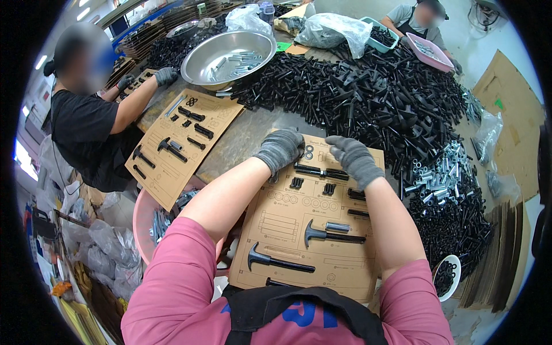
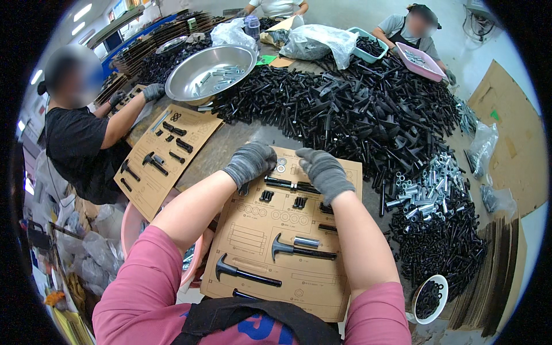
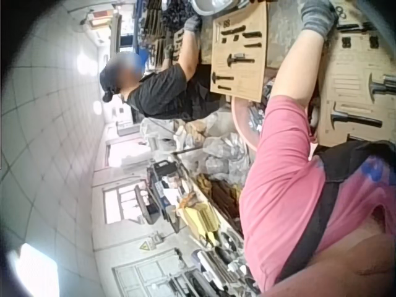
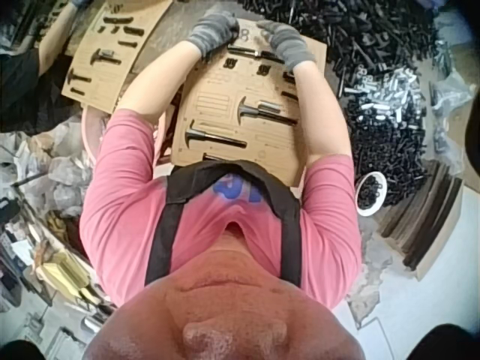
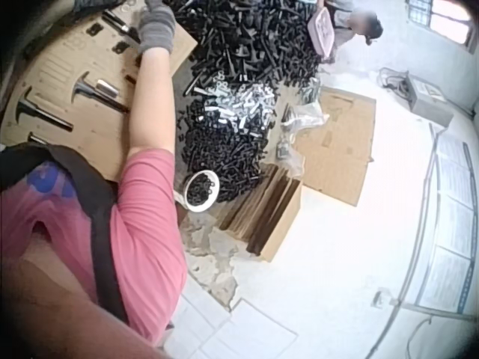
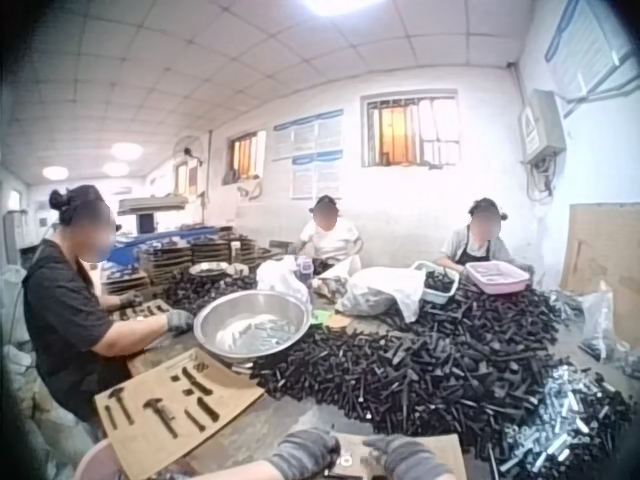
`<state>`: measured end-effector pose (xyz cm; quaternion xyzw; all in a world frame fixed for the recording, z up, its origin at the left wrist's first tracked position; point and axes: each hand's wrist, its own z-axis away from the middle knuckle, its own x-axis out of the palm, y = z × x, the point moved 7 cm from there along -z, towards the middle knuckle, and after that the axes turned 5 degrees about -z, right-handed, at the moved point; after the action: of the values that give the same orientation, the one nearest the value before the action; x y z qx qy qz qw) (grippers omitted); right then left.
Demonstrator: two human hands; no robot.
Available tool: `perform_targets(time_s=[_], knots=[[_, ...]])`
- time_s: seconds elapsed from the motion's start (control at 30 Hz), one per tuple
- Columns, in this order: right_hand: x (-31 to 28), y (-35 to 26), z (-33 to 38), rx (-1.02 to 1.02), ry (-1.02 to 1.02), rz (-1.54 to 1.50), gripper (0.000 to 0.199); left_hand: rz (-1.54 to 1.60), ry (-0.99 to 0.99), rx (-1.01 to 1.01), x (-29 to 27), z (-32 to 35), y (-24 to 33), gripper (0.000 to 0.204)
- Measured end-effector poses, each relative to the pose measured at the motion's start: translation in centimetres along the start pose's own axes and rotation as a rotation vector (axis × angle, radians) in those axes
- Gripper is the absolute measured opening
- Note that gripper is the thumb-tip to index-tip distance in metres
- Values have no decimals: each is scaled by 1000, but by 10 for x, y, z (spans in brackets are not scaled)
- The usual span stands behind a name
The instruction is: The person assembles hardware kits by placing hammers, wrenches, and small metal parts into designated slots on cardboard inserts. They repeatedly pick items from piles and a pink basin, arrange them on the board, and then move the completed board aside to start a new one.
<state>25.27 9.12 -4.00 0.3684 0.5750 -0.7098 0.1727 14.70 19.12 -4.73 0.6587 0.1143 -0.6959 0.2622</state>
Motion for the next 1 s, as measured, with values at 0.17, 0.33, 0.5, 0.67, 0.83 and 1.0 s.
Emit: perform_targets(time_s=[0.17,0.33,0.5,0.67,0.83,1.0], knots=[[-48,25,76,29,264,-337,27,220,106,4,-9,5,-15,19],[-98,93,198,247,517,-284,24,395,354,64,-17,43,-34,16],[-138,140,348,210,1099,-161,30,558,449,34,-18,117,-37,20],[-150,166,430,482,1177,373,24,816,438,-78,21,168,-54,21],[-148,151,413,671,844,635,18,912,369,-156,21,195,-42,24],[-142,76,367,162,1113,486,13,579,384,58,-22,160,10,32]])
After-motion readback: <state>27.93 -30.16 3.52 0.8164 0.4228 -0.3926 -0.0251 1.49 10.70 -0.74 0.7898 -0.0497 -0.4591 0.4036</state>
